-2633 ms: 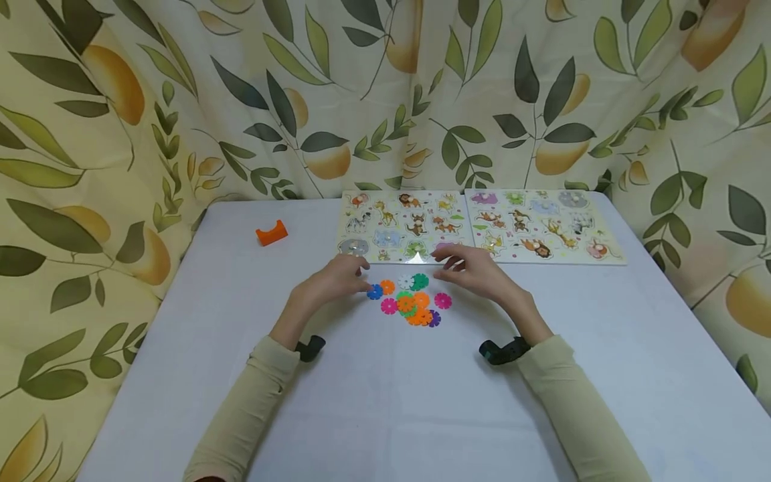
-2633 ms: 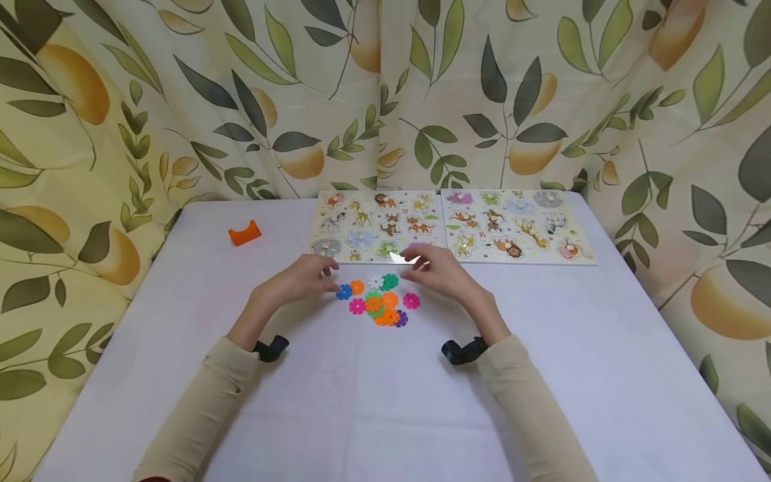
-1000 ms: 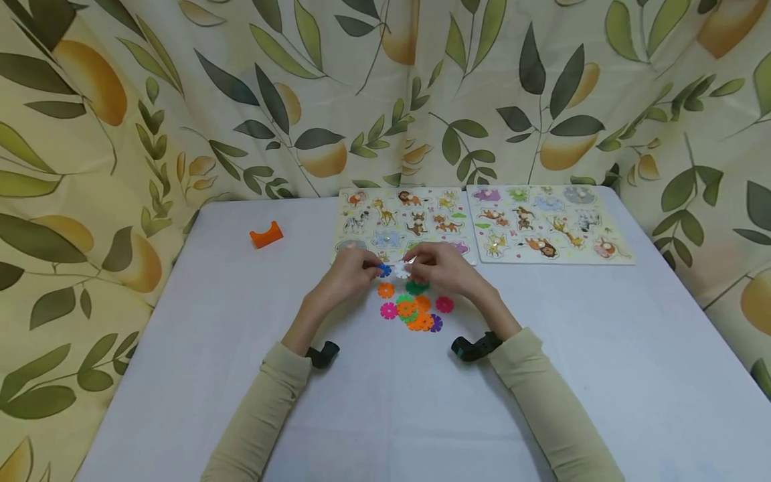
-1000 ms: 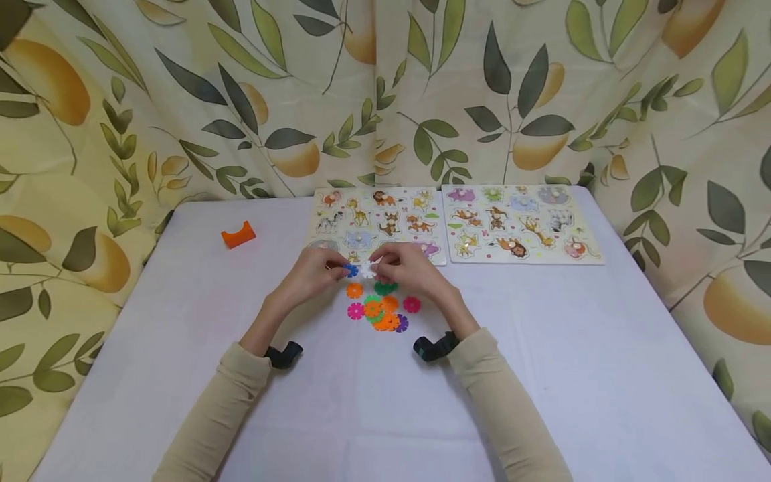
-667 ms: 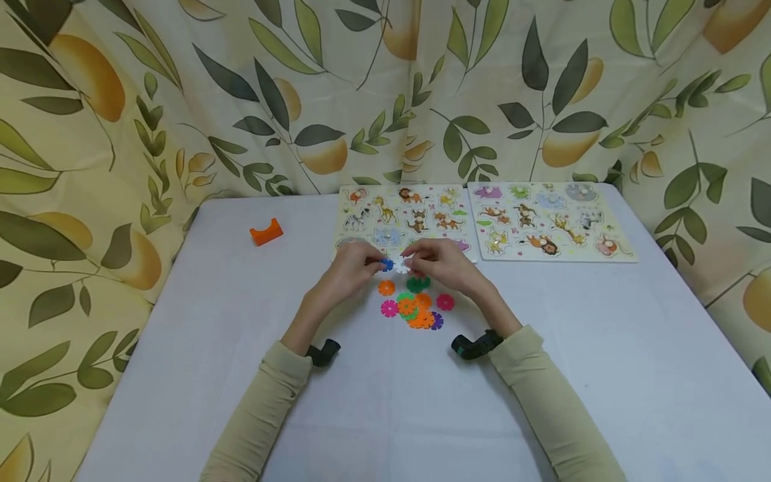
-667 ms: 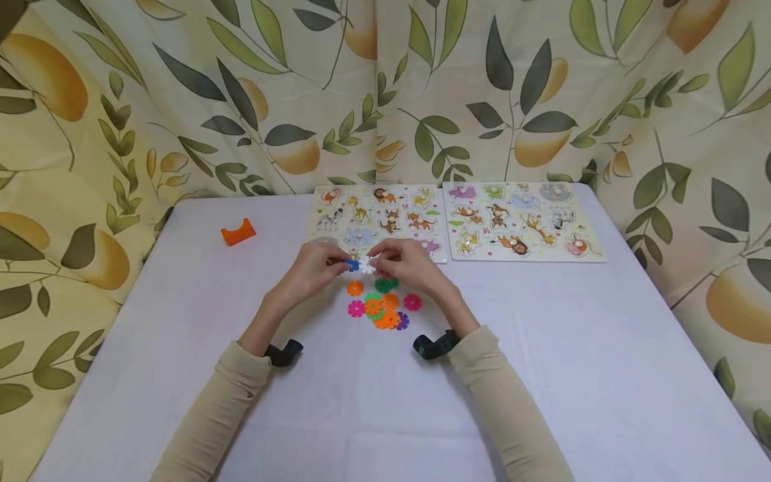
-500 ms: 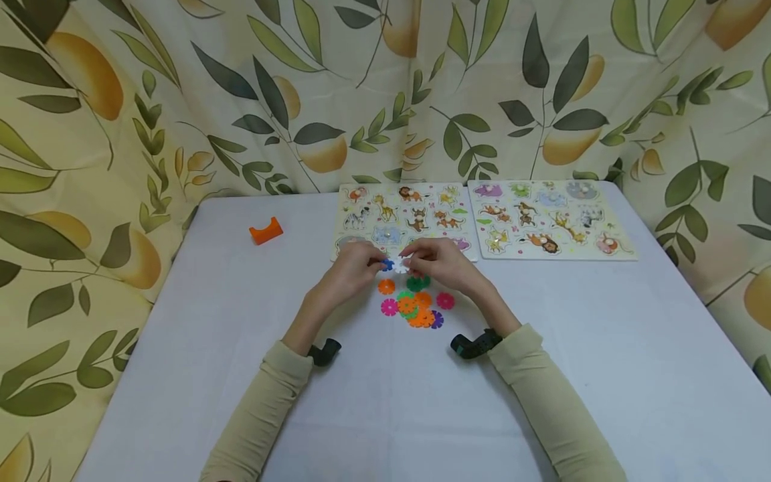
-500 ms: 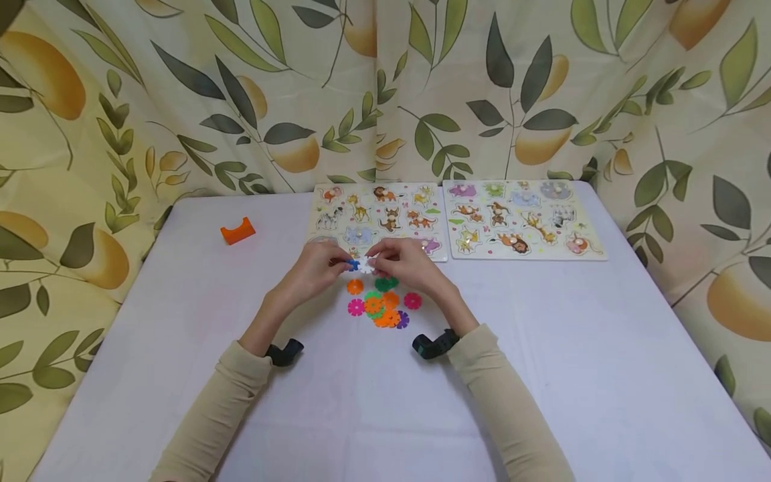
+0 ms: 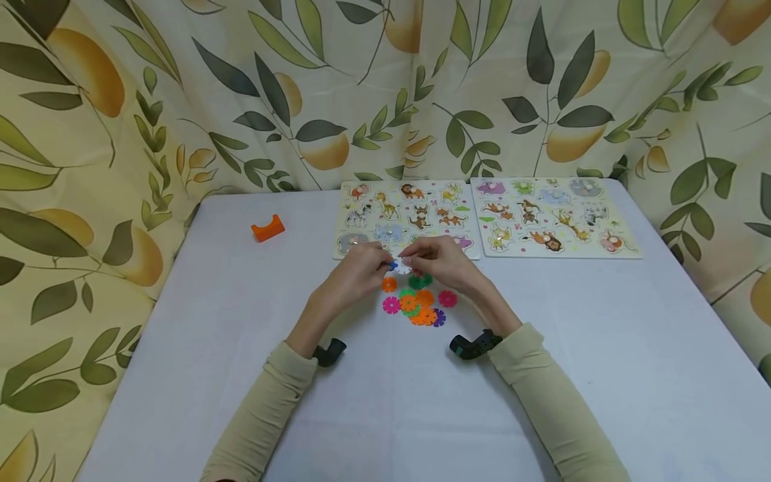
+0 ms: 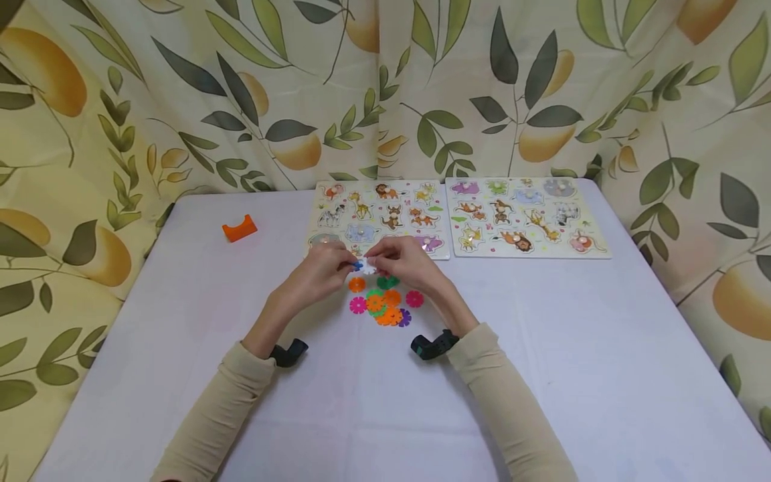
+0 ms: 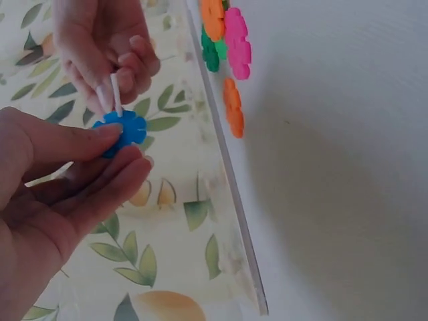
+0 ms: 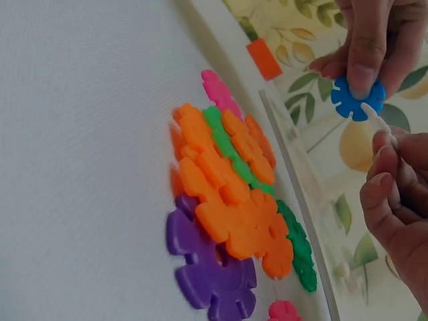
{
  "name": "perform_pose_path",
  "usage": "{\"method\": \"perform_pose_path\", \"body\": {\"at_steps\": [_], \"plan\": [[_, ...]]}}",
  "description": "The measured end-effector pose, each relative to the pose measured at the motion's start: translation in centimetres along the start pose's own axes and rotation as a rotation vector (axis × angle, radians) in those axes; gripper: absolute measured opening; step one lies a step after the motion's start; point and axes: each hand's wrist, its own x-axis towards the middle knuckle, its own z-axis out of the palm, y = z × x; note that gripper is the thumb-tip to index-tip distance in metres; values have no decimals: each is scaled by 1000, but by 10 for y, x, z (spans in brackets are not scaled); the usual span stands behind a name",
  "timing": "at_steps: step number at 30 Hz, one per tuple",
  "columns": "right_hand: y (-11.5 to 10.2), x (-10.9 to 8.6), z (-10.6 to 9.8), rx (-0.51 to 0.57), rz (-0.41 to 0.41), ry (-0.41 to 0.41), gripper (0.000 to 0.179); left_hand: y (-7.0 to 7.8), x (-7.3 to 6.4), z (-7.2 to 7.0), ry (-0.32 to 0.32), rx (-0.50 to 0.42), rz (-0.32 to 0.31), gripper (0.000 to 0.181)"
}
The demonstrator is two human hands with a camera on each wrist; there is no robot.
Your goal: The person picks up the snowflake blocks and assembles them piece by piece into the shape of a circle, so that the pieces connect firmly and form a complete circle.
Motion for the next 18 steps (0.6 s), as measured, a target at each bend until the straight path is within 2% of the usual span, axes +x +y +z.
{"method": "perform_pose_path", "body": {"at_steps": [6,8,10,12,15,18], "plan": [[0,0,-2,76,27,1,17,4,-2,-2,47,-30,30,12],[-3,0,-4,63,20,-1,18,6,-2,-4,51,-41,19,12],[-6,-2,-7,57,21,-1,19,8,-2,-7,46,-95,-21,13],[-8,-3,-10,57,17,-2,19,8,-2,-9,43,-193,-92,17],[-10,-4,-12,96,21,-6,19,8,-2,-11,36,-405,-216,23],[-12,-6,-11,125,11,-10,18,6,-2,-9,12,-589,-290,25]]}}
